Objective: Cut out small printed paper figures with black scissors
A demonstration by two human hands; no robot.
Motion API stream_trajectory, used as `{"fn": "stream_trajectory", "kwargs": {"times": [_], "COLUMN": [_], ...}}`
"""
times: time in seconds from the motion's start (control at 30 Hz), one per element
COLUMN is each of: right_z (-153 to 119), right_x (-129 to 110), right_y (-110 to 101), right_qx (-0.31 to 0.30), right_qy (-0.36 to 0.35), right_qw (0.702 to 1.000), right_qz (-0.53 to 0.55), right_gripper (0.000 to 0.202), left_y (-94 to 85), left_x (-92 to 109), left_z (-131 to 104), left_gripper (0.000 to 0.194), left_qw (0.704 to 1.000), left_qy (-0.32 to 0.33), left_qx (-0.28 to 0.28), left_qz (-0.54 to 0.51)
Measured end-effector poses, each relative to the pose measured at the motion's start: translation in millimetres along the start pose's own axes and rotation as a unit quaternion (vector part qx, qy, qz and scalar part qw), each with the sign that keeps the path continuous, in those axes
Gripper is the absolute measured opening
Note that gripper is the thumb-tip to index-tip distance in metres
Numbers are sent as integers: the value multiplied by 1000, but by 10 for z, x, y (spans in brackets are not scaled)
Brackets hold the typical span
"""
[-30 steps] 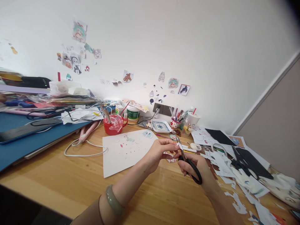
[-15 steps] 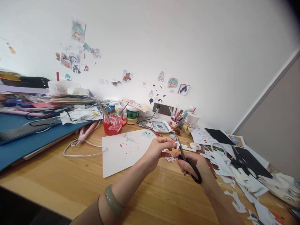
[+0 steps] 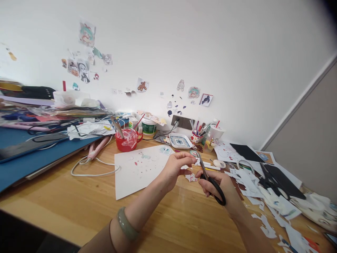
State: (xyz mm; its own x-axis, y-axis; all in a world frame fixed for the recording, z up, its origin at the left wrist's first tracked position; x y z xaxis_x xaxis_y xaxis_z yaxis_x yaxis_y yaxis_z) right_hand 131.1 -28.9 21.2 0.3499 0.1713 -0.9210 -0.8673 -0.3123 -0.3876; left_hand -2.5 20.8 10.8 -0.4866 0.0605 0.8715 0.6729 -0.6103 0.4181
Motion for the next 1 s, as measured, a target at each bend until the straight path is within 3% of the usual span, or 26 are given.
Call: {"fn": "stream_trajectory", "kwargs": {"times": [1.0], "right_z": [0], "right_x": [-20], "right_y": [4], "right_qx": [-2], "right_qy": [1], "right_qw": [1000], "right_qz": [9], "right_gripper": [9], "left_y": [-75], "left_x": [0], "left_z": [24], "left_gripper": [23], "left_qw": [999], "left_qy": [18], "left_qx": [33], "left_qz": [-10]}}
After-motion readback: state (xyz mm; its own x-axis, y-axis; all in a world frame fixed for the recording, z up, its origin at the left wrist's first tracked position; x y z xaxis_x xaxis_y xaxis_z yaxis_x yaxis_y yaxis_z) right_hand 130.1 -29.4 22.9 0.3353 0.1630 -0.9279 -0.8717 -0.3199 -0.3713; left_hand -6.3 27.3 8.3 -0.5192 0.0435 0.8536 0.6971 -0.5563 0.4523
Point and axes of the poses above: each hand's wrist, its own z-axis towards the middle knuckle, its own y-axis out of the palm, x = y × z, the point moved 2 cm from there along z, towards the middle knuckle, and after that the axes turned 13 degrees about -x, right-handed, at the moved point
